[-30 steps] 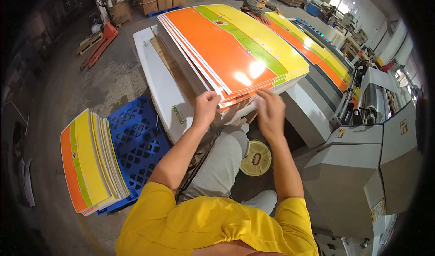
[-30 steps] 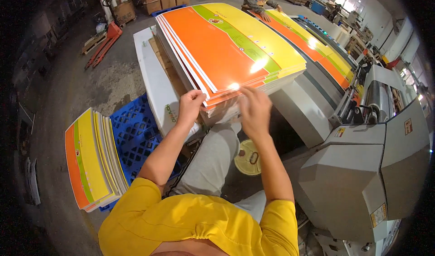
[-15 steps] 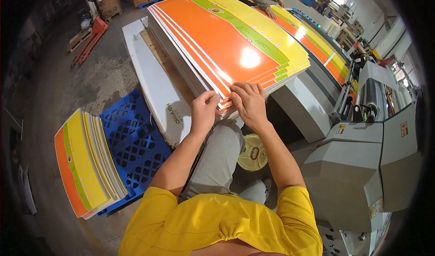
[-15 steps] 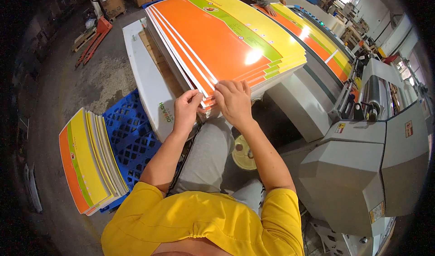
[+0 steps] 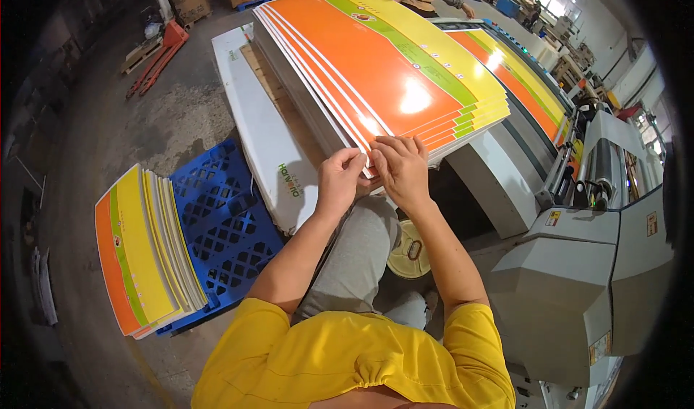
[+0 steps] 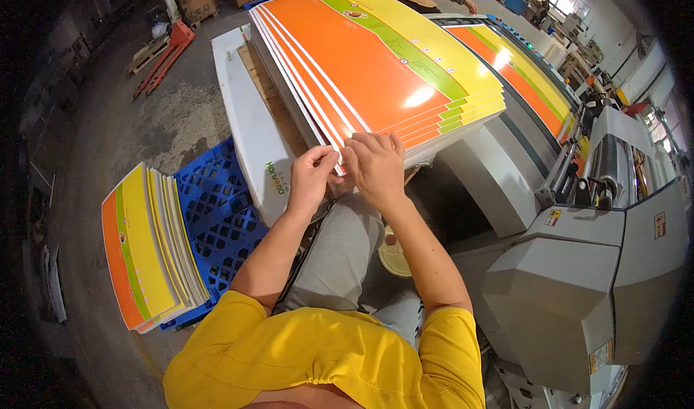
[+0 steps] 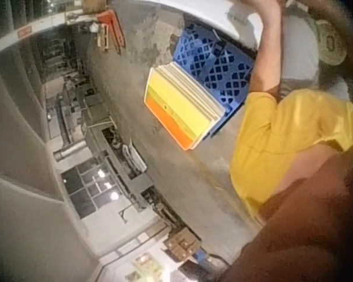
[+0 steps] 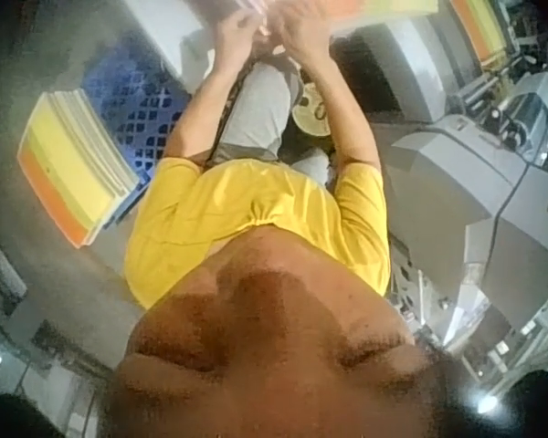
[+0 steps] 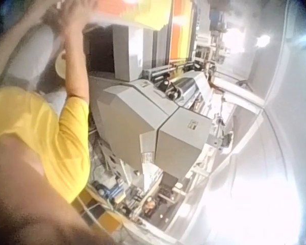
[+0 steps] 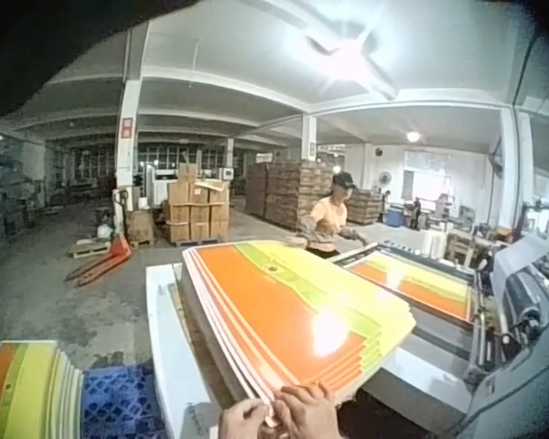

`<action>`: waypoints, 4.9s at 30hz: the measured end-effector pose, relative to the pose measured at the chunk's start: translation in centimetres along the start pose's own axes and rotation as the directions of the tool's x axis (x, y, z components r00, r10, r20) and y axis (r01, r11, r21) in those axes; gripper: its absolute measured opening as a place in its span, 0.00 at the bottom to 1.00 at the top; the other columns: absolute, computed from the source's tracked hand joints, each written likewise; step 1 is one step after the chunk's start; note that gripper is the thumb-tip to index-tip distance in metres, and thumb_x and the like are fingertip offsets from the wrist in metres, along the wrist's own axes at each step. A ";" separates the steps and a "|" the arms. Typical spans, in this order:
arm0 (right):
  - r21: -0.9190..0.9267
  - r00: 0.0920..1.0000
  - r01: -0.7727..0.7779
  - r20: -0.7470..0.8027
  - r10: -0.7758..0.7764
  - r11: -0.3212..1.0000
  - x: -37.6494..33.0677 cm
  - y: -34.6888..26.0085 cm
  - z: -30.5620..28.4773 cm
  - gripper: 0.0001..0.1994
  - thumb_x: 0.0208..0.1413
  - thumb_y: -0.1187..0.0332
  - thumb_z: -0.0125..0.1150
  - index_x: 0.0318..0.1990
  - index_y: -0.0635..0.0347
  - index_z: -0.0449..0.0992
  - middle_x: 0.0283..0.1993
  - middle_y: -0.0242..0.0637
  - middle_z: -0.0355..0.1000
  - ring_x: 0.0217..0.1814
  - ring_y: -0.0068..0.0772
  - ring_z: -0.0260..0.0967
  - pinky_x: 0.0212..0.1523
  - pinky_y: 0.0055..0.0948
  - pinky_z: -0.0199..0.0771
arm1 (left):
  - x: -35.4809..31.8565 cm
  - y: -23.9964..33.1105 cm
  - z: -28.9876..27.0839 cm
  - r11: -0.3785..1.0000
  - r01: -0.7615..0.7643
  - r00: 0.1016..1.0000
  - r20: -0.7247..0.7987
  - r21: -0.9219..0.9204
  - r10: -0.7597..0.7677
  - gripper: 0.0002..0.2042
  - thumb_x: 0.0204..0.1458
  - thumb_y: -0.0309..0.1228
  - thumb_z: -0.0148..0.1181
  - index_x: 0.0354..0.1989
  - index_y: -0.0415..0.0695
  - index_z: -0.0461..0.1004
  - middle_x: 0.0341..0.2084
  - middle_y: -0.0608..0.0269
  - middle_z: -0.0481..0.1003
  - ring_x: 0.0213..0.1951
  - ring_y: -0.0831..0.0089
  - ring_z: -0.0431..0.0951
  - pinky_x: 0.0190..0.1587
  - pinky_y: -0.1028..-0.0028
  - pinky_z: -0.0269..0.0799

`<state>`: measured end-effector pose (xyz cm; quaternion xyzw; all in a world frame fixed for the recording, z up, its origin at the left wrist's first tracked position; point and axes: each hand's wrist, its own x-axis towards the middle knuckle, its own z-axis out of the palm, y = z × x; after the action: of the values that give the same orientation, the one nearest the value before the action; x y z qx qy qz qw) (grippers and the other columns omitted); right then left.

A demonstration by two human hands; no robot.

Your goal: Inspecting and sorting large printed paper sheets at an industrial machine in a factory.

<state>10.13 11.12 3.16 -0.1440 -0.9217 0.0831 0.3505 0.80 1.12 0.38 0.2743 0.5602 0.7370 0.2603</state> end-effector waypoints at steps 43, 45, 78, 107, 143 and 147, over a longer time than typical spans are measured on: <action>0.388 0.901 -0.405 0.326 0.288 0.828 3.3 -0.4 -1.9 0.13 0.46 0.61 0.56 0.27 0.64 0.77 0.23 0.44 0.70 0.28 0.44 0.70 0.33 0.37 0.68 | 0.4 0.1 -1.4 0.912 0.169 0.985 0.102 -0.373 -0.141 0.32 0.51 0.25 0.53 0.60 0.29 0.43 0.35 0.53 0.70 0.35 0.69 0.75 0.33 0.73 0.76; 0.268 0.926 -0.338 0.265 0.268 0.902 3.3 -1.1 -2.2 0.12 0.47 0.64 0.57 0.30 0.65 0.77 0.26 0.42 0.71 0.28 0.43 0.70 0.33 0.35 0.69 | 0.4 0.2 -1.4 0.923 0.161 0.987 0.062 -0.349 -0.149 0.33 0.50 0.25 0.56 0.60 0.29 0.43 0.34 0.53 0.70 0.33 0.70 0.74 0.33 0.73 0.75; 0.235 0.996 0.034 -0.084 -0.014 0.971 0.8 1.1 0.8 0.08 0.52 0.67 0.55 0.36 0.60 0.76 0.34 0.38 0.74 0.37 0.40 0.69 0.36 0.33 0.69 | -0.5 -0.1 -0.1 0.997 0.019 0.999 0.037 -0.073 -0.016 0.08 0.51 0.28 0.53 0.26 0.35 0.70 0.21 0.68 0.69 0.26 0.83 0.68 0.31 0.79 0.66; 0.084 0.993 0.089 0.071 -0.095 0.993 1.2 1.6 -0.6 0.10 0.52 0.65 0.54 0.39 0.60 0.75 0.41 0.40 0.72 0.43 0.43 0.67 0.43 0.36 0.67 | -0.6 0.0 0.0 0.938 0.019 1.000 -0.002 -0.346 -0.021 0.27 0.57 0.33 0.45 0.63 0.41 0.43 0.33 0.63 0.67 0.31 0.77 0.71 0.34 0.74 0.74; 0.651 0.871 -0.346 -0.045 0.489 0.676 6.1 1.3 -4.1 0.16 0.59 0.62 0.47 0.42 0.67 0.73 0.35 0.36 0.74 0.36 0.24 0.67 0.40 0.26 0.66 | 0.3 -1.3 -0.9 0.982 0.138 0.987 0.099 -0.129 -0.126 0.08 0.53 0.30 0.50 0.29 0.38 0.72 0.26 0.67 0.71 0.29 0.79 0.71 0.35 0.78 0.66; 0.307 0.996 0.022 -0.088 0.005 0.952 2.9 1.6 -1.9 0.09 0.50 0.69 0.56 0.40 0.57 0.75 0.37 0.42 0.73 0.40 0.43 0.69 0.40 0.35 0.67 | 0.5 -2.0 -0.8 0.998 0.057 0.992 0.113 -0.026 -0.054 0.07 0.52 0.27 0.50 0.22 0.42 0.68 0.21 0.73 0.65 0.25 0.84 0.64 0.32 0.80 0.64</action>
<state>9.63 13.70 5.94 -0.0871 -0.8819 0.2176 0.4090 0.04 1.45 -1.69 0.2958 0.5411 0.7210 0.3161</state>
